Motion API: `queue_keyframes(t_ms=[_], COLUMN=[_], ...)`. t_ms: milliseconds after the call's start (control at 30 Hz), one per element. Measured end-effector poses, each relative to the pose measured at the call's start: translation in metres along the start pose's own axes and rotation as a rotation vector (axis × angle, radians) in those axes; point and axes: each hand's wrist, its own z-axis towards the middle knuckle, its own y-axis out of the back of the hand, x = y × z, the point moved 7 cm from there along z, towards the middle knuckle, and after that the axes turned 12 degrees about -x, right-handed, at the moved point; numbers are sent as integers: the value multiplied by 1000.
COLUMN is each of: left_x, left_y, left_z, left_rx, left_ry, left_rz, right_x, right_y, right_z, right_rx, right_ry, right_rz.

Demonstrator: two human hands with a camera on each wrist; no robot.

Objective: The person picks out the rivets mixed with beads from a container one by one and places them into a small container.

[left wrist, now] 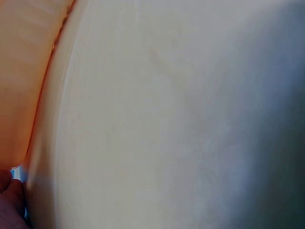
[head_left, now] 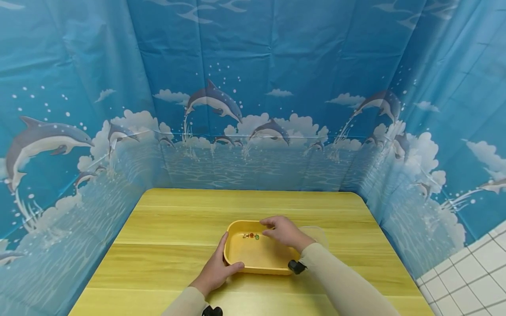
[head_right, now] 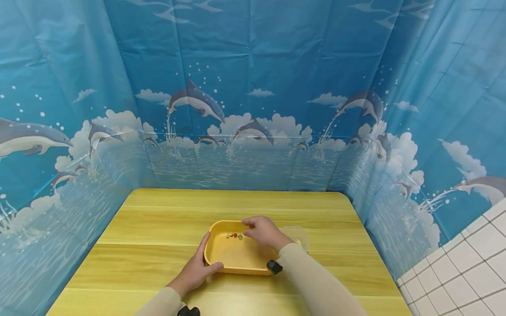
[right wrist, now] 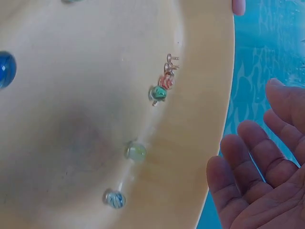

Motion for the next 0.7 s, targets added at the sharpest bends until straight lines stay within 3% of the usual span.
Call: queue_keyframes(t_ms=[700], left_x=[0], left_y=[-1], left_z=[-1], left_rx=[23], left_ry=[-3], left_rz=[-36], right_x=[13], right_y=[-25], right_z=[15], right_rx=[57], right_ry=[49], right_rz=[-31])
